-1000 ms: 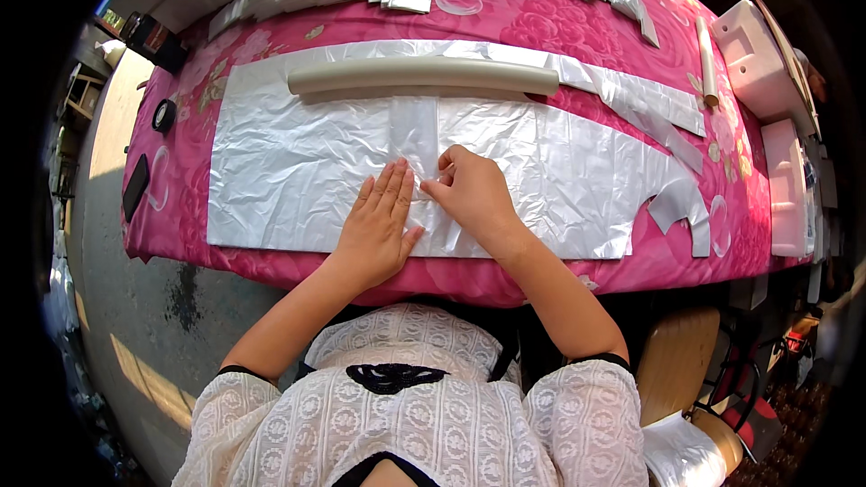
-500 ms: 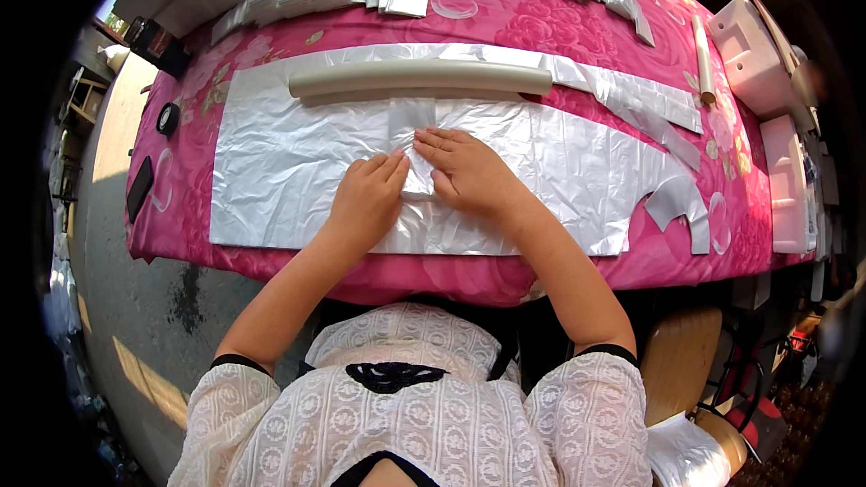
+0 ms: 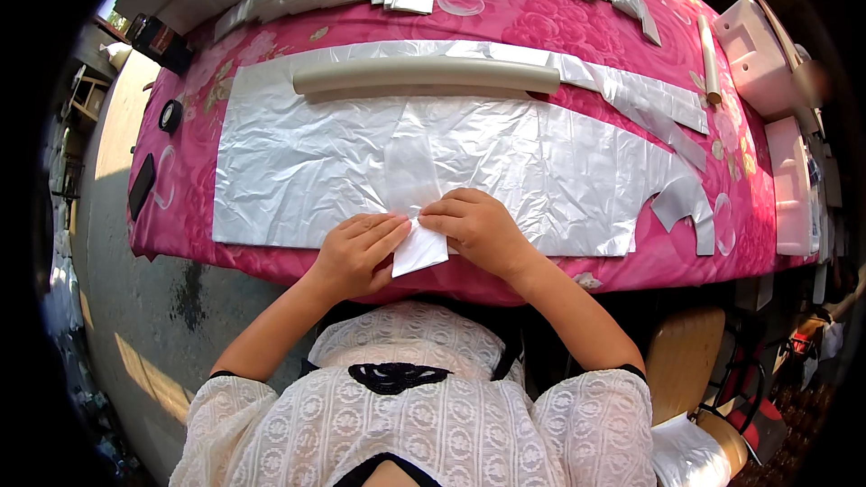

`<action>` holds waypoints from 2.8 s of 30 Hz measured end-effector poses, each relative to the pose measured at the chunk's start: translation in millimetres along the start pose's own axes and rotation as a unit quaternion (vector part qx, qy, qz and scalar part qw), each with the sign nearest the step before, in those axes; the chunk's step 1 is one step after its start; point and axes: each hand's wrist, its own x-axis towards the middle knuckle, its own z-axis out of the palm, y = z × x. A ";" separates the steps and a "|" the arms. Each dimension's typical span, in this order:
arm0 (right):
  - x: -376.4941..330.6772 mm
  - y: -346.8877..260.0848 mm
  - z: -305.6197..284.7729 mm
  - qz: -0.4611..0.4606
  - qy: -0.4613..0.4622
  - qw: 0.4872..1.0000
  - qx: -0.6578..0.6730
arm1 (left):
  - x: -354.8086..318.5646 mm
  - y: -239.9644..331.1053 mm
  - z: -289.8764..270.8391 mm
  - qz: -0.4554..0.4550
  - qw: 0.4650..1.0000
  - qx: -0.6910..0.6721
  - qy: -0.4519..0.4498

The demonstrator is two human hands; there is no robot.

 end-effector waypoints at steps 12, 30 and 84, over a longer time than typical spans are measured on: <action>58.2 11.4 -14.8 0.475 -0.124 0.850 0.192 | 35.0 -20.7 8.9 -0.382 0.908 -0.172 0.018; 61.3 20.7 -9.6 0.469 -0.144 0.857 0.157 | 46.3 -5.7 32.7 -0.162 0.983 0.072 -0.042; 0.1 -82.2 93.7 0.119 -0.126 0.976 -0.128 | -116.2 0.0 58.4 -0.497 0.485 -0.719 -0.018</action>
